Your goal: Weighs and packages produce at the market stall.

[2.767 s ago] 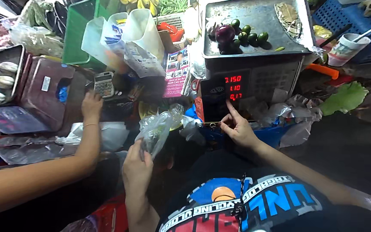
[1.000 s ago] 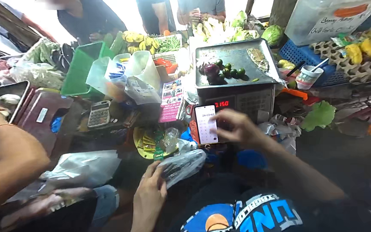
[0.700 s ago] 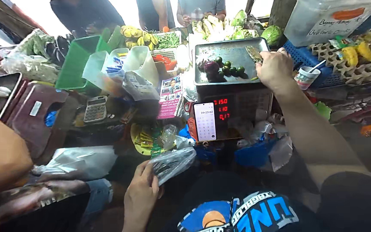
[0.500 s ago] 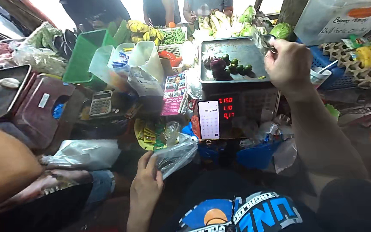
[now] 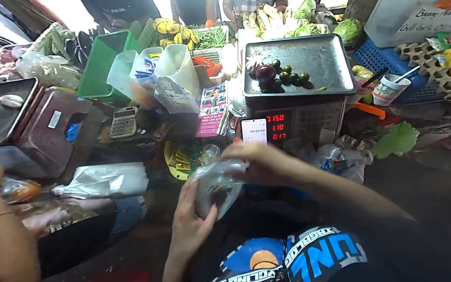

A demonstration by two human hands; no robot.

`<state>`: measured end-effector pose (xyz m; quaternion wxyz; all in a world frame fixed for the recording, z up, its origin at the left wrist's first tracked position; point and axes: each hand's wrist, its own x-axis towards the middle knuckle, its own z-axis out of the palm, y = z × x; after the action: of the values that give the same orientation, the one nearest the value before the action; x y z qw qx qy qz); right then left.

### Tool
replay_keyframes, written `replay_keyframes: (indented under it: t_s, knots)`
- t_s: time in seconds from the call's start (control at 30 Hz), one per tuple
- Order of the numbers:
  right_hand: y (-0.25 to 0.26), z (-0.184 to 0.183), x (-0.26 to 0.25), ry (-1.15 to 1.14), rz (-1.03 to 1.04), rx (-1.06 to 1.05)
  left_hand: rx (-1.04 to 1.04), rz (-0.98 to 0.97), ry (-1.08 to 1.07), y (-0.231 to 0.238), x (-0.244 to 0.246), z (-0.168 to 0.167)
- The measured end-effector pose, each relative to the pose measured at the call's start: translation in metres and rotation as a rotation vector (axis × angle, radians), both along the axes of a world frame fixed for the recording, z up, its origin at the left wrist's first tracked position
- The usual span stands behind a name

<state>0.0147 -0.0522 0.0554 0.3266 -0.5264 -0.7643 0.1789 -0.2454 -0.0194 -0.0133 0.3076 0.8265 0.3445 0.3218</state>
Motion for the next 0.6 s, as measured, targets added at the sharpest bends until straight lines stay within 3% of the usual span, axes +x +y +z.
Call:
replay_keyframes:
  t_s: [0.07,0.17,0.23,0.33,0.6]
  knots:
    - [0.009,0.025,0.051,-0.182,-0.389,0.186,-0.008,0.056,0.019,0.004,-0.009,-0.002]
    - [0.03,0.049,0.125,-0.426,-0.75,-0.087,0.008,0.098,0.06,0.006,-0.018,-0.005]
    - [0.048,0.045,0.161,-0.469,-0.721,-0.206,0.01,0.115,0.072,0.005,-0.021,-0.007]
    - [0.069,0.035,0.193,-0.493,-0.495,-0.186,0.023,0.132,0.092,0.005,-0.022,-0.01]
    - [0.099,0.037,0.206,-0.387,-0.266,-0.077,0.086,0.13,0.138,0.01,-0.022,-0.011]
